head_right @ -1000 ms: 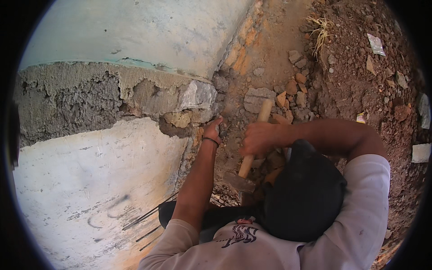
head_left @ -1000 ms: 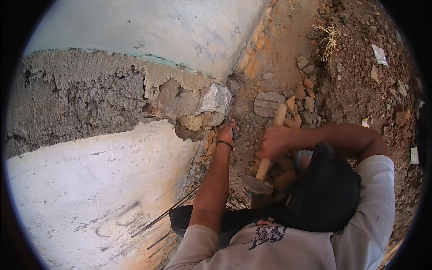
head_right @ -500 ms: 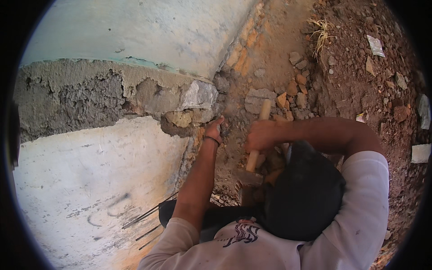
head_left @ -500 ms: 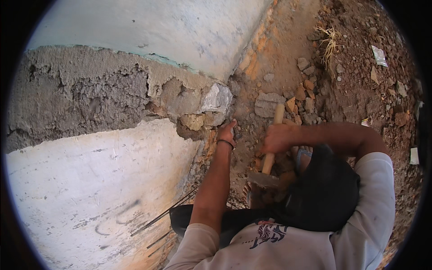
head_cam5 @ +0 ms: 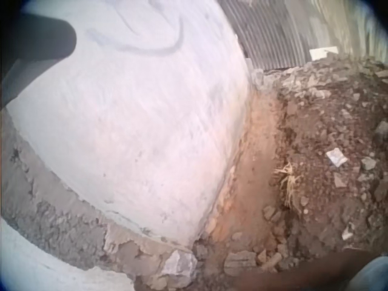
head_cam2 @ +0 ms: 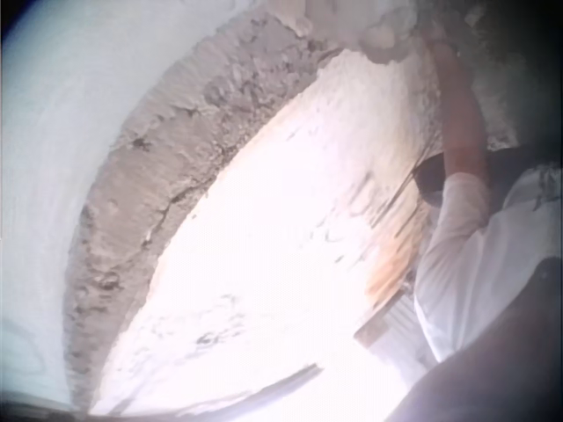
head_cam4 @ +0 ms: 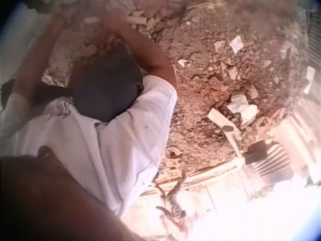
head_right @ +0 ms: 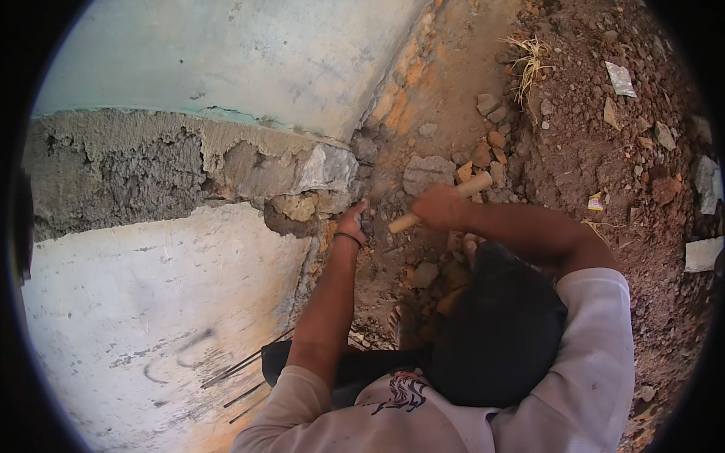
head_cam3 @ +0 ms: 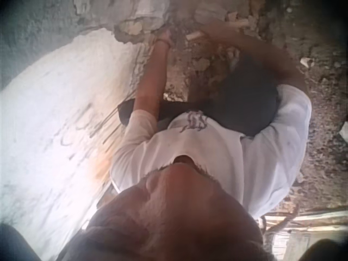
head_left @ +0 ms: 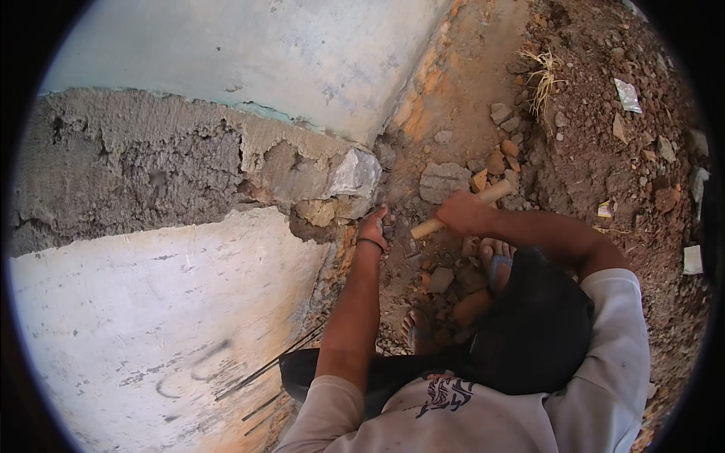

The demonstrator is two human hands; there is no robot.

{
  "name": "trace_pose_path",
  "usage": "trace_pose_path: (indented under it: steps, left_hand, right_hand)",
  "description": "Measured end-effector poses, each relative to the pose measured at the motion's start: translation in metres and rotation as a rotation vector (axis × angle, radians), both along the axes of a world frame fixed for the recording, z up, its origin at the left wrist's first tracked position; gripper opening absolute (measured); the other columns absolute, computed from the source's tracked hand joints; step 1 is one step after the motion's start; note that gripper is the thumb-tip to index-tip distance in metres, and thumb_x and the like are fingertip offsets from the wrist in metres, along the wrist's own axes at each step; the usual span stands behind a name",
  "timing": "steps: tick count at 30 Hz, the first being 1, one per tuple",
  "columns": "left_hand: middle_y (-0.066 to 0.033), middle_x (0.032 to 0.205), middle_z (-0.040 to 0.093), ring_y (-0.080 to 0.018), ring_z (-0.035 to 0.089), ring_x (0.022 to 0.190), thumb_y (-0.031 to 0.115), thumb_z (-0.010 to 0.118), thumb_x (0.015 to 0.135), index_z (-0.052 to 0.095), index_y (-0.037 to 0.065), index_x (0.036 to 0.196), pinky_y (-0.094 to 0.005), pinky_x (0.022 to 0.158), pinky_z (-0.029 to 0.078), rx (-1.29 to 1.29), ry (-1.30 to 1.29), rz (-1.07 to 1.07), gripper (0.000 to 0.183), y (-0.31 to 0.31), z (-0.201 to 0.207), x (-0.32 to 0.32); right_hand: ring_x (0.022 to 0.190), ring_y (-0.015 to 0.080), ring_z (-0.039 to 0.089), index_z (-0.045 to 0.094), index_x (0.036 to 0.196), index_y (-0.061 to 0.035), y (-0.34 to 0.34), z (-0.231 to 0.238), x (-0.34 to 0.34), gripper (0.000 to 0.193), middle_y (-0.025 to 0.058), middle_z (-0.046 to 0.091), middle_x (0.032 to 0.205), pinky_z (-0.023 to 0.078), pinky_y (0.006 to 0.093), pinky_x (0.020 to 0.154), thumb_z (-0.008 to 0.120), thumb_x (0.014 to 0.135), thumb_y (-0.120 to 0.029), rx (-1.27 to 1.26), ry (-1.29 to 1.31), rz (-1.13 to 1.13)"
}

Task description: The person chips away concrete and debris from the base of an exterior wall using a hammer and chisel.

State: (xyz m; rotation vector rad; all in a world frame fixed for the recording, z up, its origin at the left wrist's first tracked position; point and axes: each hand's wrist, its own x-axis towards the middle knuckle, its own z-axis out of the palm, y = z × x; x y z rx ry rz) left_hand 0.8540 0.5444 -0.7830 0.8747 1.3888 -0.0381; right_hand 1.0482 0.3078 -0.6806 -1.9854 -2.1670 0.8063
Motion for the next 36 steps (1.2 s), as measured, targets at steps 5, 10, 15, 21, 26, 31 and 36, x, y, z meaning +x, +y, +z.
trace_pose_path:
  steps: [5, 10, 15, 21, 26, 31, 36]
  left_hand:
    - [-0.0120, 0.114, 0.067, -0.0267, 0.065, 0.100, 0.026, 0.080, 0.086, 0.064, 0.004, 0.126, -0.0455, 0.078, 0.053, 0.092, -0.070, -0.039, 0.048, -0.003, 0.017, -0.001]
    - [-0.0042, 0.092, 0.070, -0.0175, 0.064, 0.072, 0.021, 0.079, 0.088, 0.068, 0.007, 0.110, -0.0358, 0.054, 0.047, -0.030, -0.367, 0.156, 0.028, -0.066, 0.041, 0.051]
    - [-0.0038, 0.088, 0.061, -0.0159, 0.054, 0.064, 0.020, 0.077, 0.089, 0.063, 0.006, 0.117, -0.0341, 0.054, 0.045, -0.036, -0.432, 0.196, 0.033, -0.057, 0.039, 0.081]
    - [0.0036, 0.082, 0.046, -0.0135, 0.047, 0.066, 0.024, 0.074, 0.093, 0.059, 0.013, 0.117, -0.0315, 0.056, 0.041, -0.135, -0.364, 0.248, 0.030, -0.049, 0.029, 0.120]
    - [0.0021, 0.077, 0.046, -0.0146, 0.047, 0.063, 0.024, 0.078, 0.090, 0.059, 0.009, 0.124, -0.0325, 0.054, 0.041, -0.116, -0.411, 0.310, 0.041, -0.047, 0.025, 0.127]
    - [0.0004, 0.073, 0.050, -0.0154, 0.049, 0.059, 0.023, 0.079, 0.090, 0.061, 0.002, 0.128, -0.0336, 0.051, 0.041, -0.132, -0.536, 0.340, 0.047, -0.054, 0.023, 0.131]
    - [0.0006, 0.072, 0.047, -0.0151, 0.049, 0.061, 0.024, 0.073, 0.095, 0.059, 0.005, 0.114, -0.0350, 0.055, 0.044, -0.197, -0.511, 0.356, 0.030, -0.054, 0.034, 0.139]
  right_hand:
    - [0.087, 0.0333, 0.071, 0.069, 0.106, -0.0072, -0.021, 0.012, 0.045, 0.032, 0.0163, 0.072, 0.089, 0.055, 0.0475, 0.080, 0.072, 0.081, -0.027, -0.090, 0.031, -0.351]
    - [0.086, 0.0365, 0.070, 0.067, 0.109, -0.0053, -0.073, 0.001, 0.034, 0.035, 0.0200, 0.070, 0.089, 0.054, 0.0477, 0.078, 0.071, 0.083, -0.028, 0.012, 0.310, -0.660]
    - [0.081, 0.0352, 0.070, 0.061, 0.115, -0.0020, -0.080, -0.008, 0.021, 0.040, 0.0215, 0.068, 0.087, 0.053, 0.0456, 0.073, 0.071, 0.083, -0.023, 0.090, 0.533, -0.901]
    - [0.070, 0.0159, 0.058, 0.054, 0.127, -0.0005, -0.077, 0.075, 0.081, 0.043, 0.0055, 0.058, 0.089, 0.048, 0.0336, 0.063, 0.069, 0.090, -0.016, 0.217, 0.784, -1.056]
    - [0.061, 0.0061, 0.050, 0.044, 0.142, -0.0040, -0.058, 0.227, 0.142, 0.052, -0.0005, 0.053, 0.082, 0.046, 0.0243, 0.053, 0.056, 0.103, -0.037, 0.391, 0.566, -1.214]
    - [0.067, 0.0132, 0.052, 0.058, 0.107, -0.0056, -0.016, 0.311, 0.158, 0.030, 0.0028, 0.054, 0.082, 0.045, 0.0287, 0.058, 0.052, 0.102, -0.035, 0.959, 0.701, -1.334]
    - [0.059, 0.0163, 0.053, 0.054, 0.104, -0.0107, 0.016, 0.289, 0.132, 0.032, 0.0035, 0.053, 0.077, 0.047, 0.0331, 0.051, 0.050, 0.100, -0.043, 1.347, 0.788, -1.305]
